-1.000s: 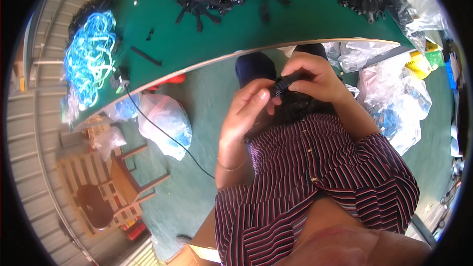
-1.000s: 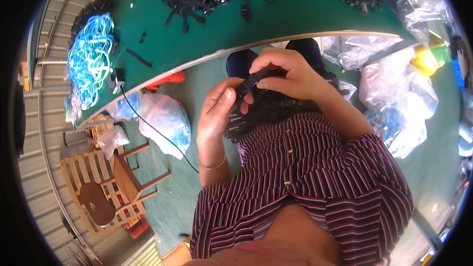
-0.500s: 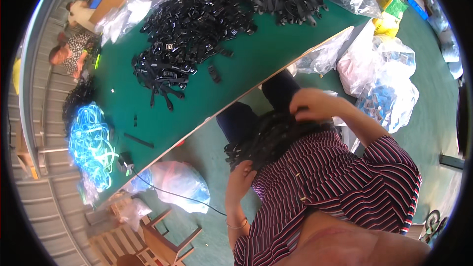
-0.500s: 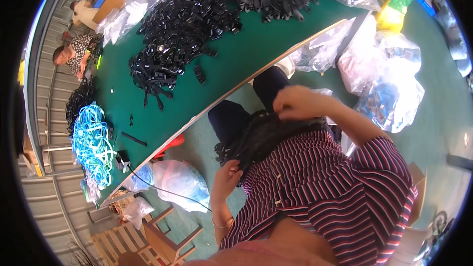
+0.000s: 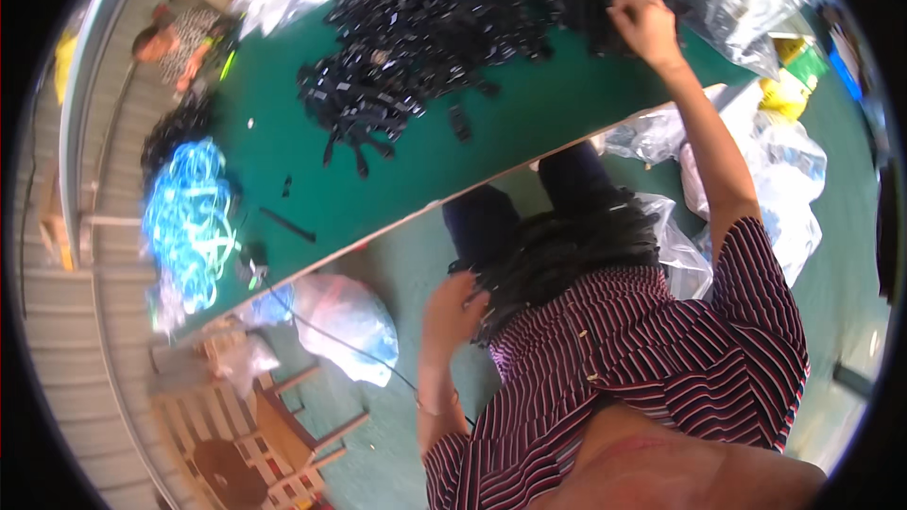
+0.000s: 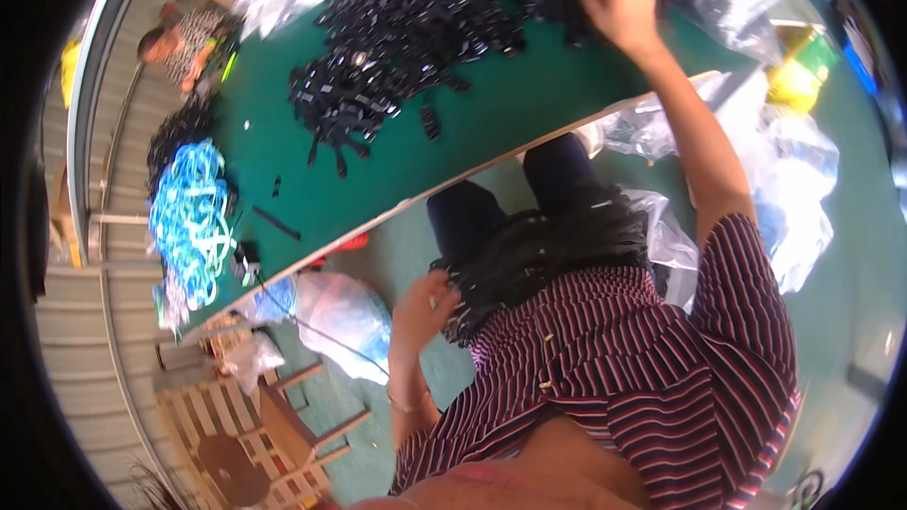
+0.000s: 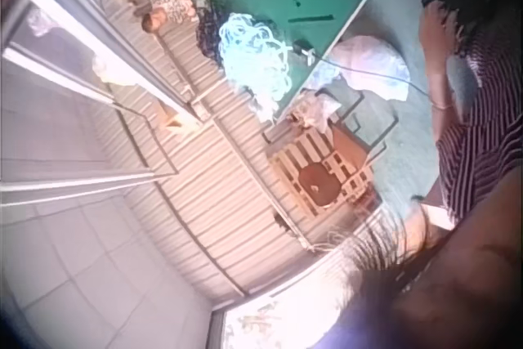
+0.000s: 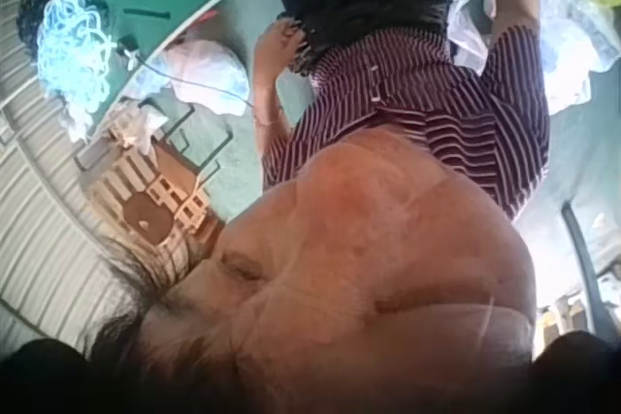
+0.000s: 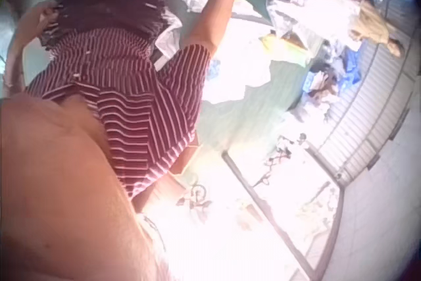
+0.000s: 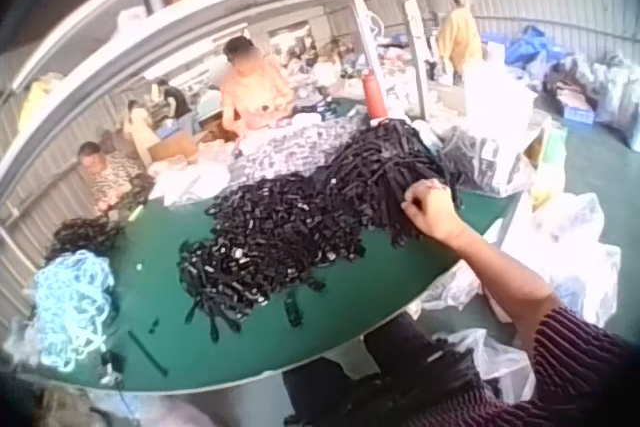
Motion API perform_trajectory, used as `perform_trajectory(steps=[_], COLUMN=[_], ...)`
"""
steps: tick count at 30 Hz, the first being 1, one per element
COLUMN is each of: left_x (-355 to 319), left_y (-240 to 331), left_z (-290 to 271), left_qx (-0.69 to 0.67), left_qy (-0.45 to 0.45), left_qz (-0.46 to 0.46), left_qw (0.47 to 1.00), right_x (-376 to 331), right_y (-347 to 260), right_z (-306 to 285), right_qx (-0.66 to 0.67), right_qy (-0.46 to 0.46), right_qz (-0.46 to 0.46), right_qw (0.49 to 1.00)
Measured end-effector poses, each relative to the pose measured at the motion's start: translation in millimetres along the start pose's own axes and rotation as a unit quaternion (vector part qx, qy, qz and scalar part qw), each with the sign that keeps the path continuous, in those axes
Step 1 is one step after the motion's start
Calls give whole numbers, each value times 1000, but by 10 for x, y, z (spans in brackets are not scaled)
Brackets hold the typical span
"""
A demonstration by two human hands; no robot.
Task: The person assembles small black plastic buckle and strap components by hand at a workshop table.
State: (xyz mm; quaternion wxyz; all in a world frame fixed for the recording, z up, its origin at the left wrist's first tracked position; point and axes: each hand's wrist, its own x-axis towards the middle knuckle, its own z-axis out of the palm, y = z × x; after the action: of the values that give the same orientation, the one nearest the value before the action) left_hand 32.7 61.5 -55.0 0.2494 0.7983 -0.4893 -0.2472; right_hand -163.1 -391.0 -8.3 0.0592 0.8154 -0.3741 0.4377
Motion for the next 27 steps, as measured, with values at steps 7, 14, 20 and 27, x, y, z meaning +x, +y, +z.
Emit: perform_trajectory(steps=[7,14,20,27], left_x=[1077,1916,1822,1057], left_y=[-97,-159,-225,185], left_z=[-536,-800,-746,-450], left_qx=[-97,228,99,-544], left_qy=[259,317,301,159], left_qz=[78,-111,-105,9], left_qw=[958,914,943,824], right_x=[29,-289,-712,-1220], right_y=[-428,-1114,-1571,-2085], right_z=[-150,-209,-235,-71], right_qx=[515,702,787,740], right_qy=[-93,-185,-307,-381], right_qz=[121,279,397,458], right_qw=[844,628,359,312])
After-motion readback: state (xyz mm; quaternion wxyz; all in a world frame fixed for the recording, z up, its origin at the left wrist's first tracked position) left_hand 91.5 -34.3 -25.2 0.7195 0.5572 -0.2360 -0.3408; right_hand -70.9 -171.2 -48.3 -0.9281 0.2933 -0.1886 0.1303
